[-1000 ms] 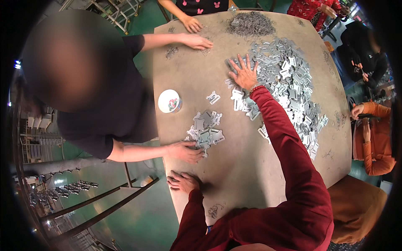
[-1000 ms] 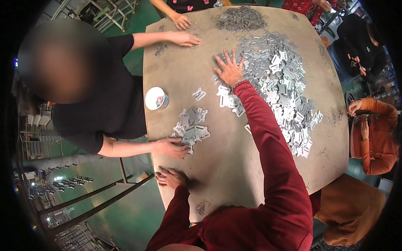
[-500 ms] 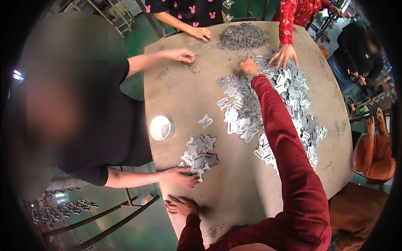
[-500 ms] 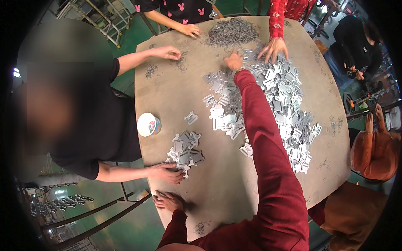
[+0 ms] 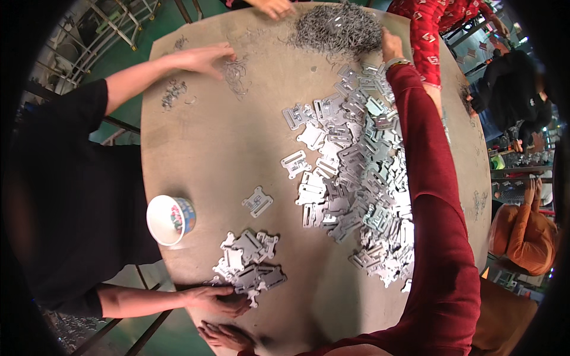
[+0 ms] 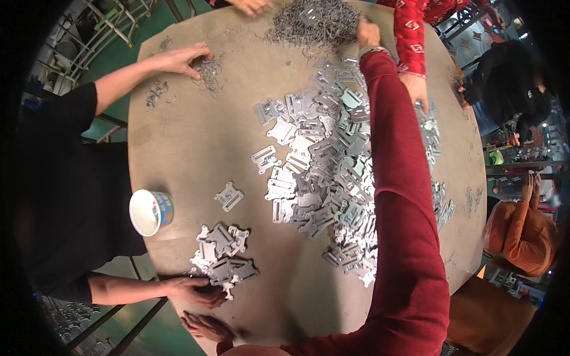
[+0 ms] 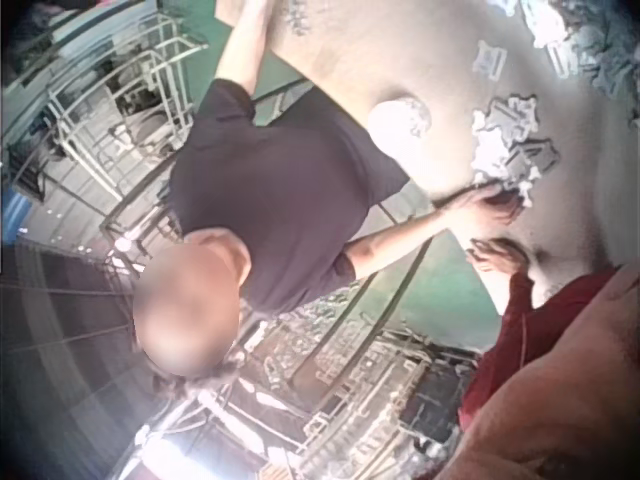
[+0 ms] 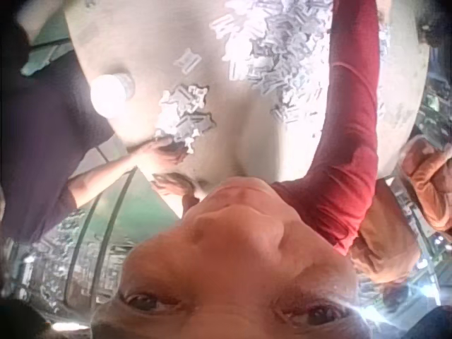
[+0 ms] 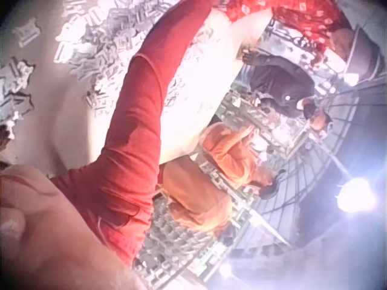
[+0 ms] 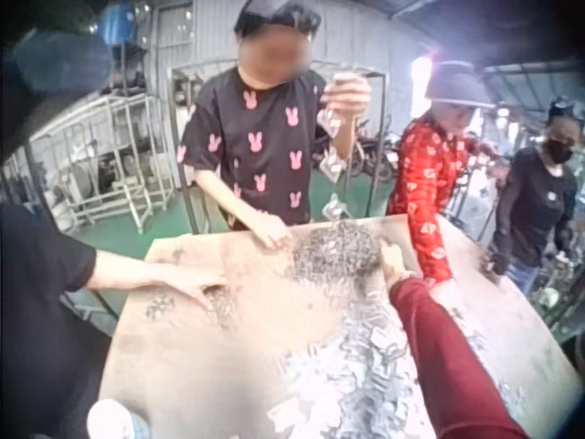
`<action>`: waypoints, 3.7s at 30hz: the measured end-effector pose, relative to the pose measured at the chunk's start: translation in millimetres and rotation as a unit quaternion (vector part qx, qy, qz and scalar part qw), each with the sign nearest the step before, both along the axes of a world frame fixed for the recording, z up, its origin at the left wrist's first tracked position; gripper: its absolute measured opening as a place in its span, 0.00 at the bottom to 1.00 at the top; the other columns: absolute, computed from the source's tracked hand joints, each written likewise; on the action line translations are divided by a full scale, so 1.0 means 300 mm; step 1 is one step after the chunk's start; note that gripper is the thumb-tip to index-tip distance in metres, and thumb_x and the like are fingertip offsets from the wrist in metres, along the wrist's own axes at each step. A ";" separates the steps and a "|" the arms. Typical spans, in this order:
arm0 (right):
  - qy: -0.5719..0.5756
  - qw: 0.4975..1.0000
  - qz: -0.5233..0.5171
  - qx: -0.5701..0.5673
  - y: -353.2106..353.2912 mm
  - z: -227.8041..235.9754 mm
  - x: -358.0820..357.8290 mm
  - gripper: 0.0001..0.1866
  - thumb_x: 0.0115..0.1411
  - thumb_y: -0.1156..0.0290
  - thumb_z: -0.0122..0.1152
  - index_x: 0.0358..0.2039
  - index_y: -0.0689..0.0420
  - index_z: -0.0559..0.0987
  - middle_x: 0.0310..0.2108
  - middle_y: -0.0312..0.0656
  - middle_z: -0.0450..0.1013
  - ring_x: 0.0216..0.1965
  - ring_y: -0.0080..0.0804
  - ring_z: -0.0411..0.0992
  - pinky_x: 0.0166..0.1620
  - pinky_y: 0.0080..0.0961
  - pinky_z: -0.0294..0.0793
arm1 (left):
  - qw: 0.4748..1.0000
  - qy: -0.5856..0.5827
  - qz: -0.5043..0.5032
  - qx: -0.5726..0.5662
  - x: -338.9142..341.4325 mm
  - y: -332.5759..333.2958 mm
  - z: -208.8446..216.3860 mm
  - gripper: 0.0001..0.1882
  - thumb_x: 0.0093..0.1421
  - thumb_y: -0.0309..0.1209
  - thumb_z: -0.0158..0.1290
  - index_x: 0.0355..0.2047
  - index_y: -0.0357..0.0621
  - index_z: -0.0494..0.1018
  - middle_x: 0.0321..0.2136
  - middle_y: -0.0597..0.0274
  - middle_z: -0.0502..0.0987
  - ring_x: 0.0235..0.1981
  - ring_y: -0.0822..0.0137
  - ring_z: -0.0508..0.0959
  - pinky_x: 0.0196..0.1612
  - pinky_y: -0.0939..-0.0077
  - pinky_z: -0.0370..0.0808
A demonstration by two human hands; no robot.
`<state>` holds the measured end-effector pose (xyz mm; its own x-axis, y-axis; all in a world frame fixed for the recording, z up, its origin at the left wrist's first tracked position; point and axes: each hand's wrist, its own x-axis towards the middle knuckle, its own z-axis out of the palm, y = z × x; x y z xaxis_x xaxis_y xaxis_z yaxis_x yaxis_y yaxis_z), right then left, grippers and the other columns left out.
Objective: The person sorts through small metal brackets on a table and attaches them individually to a large metal hanging rack.
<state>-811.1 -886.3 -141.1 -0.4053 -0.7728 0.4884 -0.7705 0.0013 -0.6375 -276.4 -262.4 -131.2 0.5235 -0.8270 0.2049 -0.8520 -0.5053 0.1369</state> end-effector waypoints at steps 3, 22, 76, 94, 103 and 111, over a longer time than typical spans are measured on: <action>0.128 0.991 0.006 0.034 -0.070 -0.008 -0.141 0.20 0.58 0.58 0.45 0.38 0.64 0.72 0.24 0.57 0.70 0.28 0.47 0.71 0.34 0.40 0.66 | 0.942 0.113 -0.312 -0.048 -0.022 -0.536 0.073 0.26 0.54 0.40 0.44 0.53 0.45 0.58 0.50 0.54 0.58 0.48 0.58 0.60 0.49 0.63 0.58; -0.345 0.934 0.079 0.053 -0.099 0.053 0.065 0.27 0.38 0.63 0.71 0.36 0.65 0.72 0.32 0.42 0.71 0.32 0.32 0.73 0.35 0.29 0.75 | 0.595 0.074 -0.770 0.217 -0.164 -2.072 0.174 0.21 0.48 0.29 0.55 0.44 0.43 0.64 0.41 0.58 0.65 0.41 0.60 0.67 0.42 0.70 0.67; -0.695 0.710 0.099 0.059 0.475 0.230 0.639 0.19 0.54 0.51 0.53 0.42 0.47 0.71 0.39 0.35 0.73 0.39 0.32 0.71 0.42 0.43 0.67 | 0.997 0.061 0.025 0.028 0.016 0.074 0.029 0.26 0.59 0.42 0.42 0.55 0.43 0.58 0.53 0.47 0.57 0.54 0.50 0.55 0.55 0.54 0.51; -0.546 0.796 0.249 0.080 1.217 0.496 0.587 0.34 0.43 0.87 0.59 0.52 0.57 0.58 0.46 0.40 0.64 0.45 0.30 0.65 0.48 0.27 0.67 | 0.986 0.016 0.151 0.063 -0.015 0.133 -0.006 0.25 0.61 0.38 0.38 0.58 0.49 0.53 0.58 0.42 0.48 0.60 0.46 0.45 0.58 0.42 0.41; -0.734 0.654 0.178 0.034 1.742 0.568 0.457 0.21 0.59 0.60 0.49 0.50 0.55 0.67 0.49 0.40 0.66 0.48 0.35 0.66 0.51 0.33 0.67 | 0.985 0.018 0.169 0.043 -0.026 0.191 -0.005 0.26 0.59 0.38 0.40 0.57 0.50 0.54 0.58 0.42 0.49 0.61 0.44 0.45 0.57 0.39 0.43; -0.772 0.628 0.057 0.076 2.230 0.513 0.466 0.24 0.60 0.54 0.48 0.53 0.53 0.65 0.51 0.38 0.65 0.50 0.37 0.65 0.53 0.38 0.66 | 0.982 0.064 0.165 0.072 -0.027 0.162 -0.033 0.27 0.59 0.41 0.39 0.58 0.51 0.52 0.59 0.41 0.47 0.62 0.44 0.43 0.57 0.37 0.38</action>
